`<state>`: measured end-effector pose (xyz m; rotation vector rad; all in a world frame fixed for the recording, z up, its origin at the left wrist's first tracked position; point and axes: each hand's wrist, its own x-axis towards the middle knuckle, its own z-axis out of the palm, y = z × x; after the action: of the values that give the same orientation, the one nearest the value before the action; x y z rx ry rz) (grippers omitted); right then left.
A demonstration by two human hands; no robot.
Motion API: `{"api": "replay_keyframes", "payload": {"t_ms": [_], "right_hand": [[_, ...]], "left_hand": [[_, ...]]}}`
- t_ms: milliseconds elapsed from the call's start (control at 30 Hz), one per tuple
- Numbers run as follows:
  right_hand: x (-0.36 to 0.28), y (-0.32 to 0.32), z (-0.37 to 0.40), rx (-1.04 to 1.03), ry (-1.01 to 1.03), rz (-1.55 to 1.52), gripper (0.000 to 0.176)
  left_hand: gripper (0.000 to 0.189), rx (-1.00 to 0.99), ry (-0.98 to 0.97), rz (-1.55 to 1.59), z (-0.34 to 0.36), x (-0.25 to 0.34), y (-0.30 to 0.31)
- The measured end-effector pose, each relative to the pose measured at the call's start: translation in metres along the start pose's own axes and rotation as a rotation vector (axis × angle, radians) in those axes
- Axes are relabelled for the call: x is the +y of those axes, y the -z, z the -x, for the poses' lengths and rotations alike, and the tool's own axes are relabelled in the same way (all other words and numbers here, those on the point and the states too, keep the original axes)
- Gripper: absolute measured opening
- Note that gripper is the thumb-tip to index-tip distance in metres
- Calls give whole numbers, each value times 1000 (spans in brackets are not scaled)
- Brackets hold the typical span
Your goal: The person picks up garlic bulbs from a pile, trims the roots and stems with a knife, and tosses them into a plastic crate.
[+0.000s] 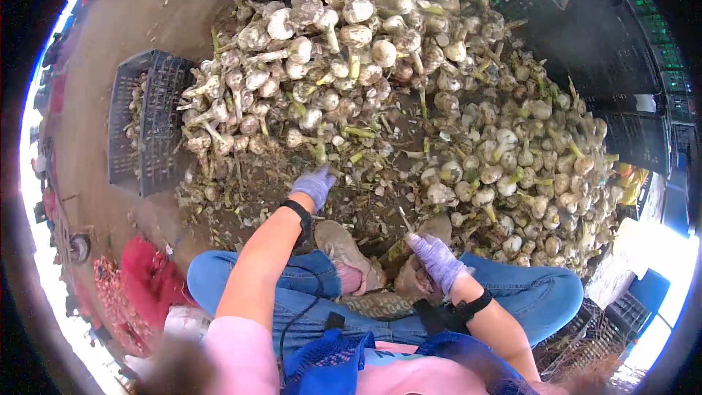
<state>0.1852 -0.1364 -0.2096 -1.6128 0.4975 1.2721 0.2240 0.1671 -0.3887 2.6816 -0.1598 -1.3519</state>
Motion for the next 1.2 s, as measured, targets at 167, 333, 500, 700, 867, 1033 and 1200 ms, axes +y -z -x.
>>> {"api": "replay_keyframes", "payload": {"t_ms": [167,333,500,700,867,1033,1200], "right_hand": [[-18,3,21,-4,-56,-80,58],[-19,-10,41,77,319,184,53],[-62,-24,94,124,697,799,48],[-91,-34,136,12,870,982,48],[-93,-35,145,26,903,1017,48],[-87,-39,141,12,981,1031,50],[-72,-38,129,17,998,995,50]], "left_hand": [[57,418,53,-57,12,-30,-5],[74,278,-157,1029,159,44,113],[65,82,-506,1640,223,78,110],[88,426,-595,1029,281,99,124],[84,366,-613,1082,295,110,130],[70,386,-544,1038,299,114,128],[60,511,-579,747,307,119,134]]}}
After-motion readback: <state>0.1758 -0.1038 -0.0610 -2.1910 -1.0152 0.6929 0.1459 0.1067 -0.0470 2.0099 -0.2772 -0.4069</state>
